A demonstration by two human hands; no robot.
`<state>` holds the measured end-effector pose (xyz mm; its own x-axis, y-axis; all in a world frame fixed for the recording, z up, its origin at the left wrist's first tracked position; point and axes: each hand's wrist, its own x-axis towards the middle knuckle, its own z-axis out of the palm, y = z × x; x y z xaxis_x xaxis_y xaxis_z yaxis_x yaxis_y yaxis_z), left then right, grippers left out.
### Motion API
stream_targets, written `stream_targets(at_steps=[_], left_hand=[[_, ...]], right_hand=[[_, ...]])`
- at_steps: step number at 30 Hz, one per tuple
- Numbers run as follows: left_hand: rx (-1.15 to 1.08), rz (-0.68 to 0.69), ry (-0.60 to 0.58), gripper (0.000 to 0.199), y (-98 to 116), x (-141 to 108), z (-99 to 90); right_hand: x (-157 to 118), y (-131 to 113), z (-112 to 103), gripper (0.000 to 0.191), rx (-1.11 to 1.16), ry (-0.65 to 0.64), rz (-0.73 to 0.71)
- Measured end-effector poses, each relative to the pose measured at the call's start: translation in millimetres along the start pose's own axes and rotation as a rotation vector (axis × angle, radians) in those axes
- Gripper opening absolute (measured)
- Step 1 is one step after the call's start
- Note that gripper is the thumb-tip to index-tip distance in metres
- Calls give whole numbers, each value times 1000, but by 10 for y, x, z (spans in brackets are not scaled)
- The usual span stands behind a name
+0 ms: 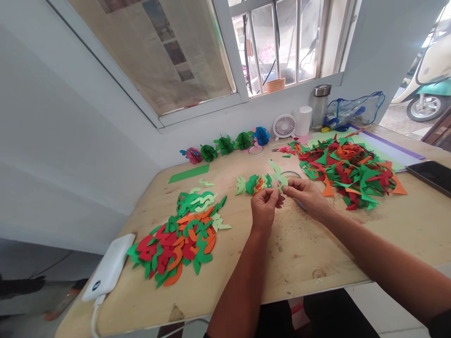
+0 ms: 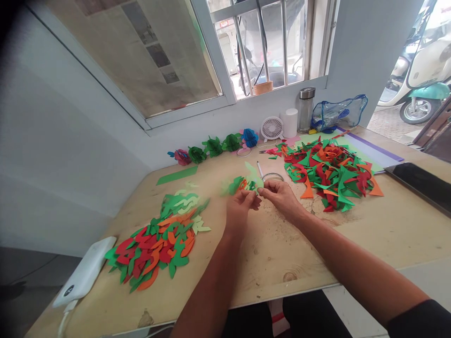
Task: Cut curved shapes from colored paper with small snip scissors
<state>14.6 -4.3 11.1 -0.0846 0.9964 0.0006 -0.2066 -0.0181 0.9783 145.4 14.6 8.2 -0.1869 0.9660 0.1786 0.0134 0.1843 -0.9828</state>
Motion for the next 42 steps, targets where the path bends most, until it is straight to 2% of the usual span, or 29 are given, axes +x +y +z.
stream_targets(at_steps=[6, 15, 20, 27, 31, 35, 42], left_hand=[[27, 10, 3, 25, -51, 35, -38], [-32, 108, 135, 32, -20, 35, -45], [55, 206, 178, 31, -68, 45, -60], [171, 201, 153, 33, -179, 76, -91], [186, 202, 166, 30, -190, 92, -106], [137, 215, 137, 27, -190, 101, -108], [88, 198, -47, 26, -163, 51, -52]], right_hand=[[19, -10, -53, 32, 28, 118, 62], [2, 14, 17, 29, -175, 47, 11], [-19, 24, 45, 26, -387, 63, -88], [-87, 7, 96, 18, -654, 101, -328], [-110, 14, 118, 18, -688, 89, -424], [-99, -24, 96, 22, -632, 83, -367], [-24, -84, -22, 27, -381, 189, -131]])
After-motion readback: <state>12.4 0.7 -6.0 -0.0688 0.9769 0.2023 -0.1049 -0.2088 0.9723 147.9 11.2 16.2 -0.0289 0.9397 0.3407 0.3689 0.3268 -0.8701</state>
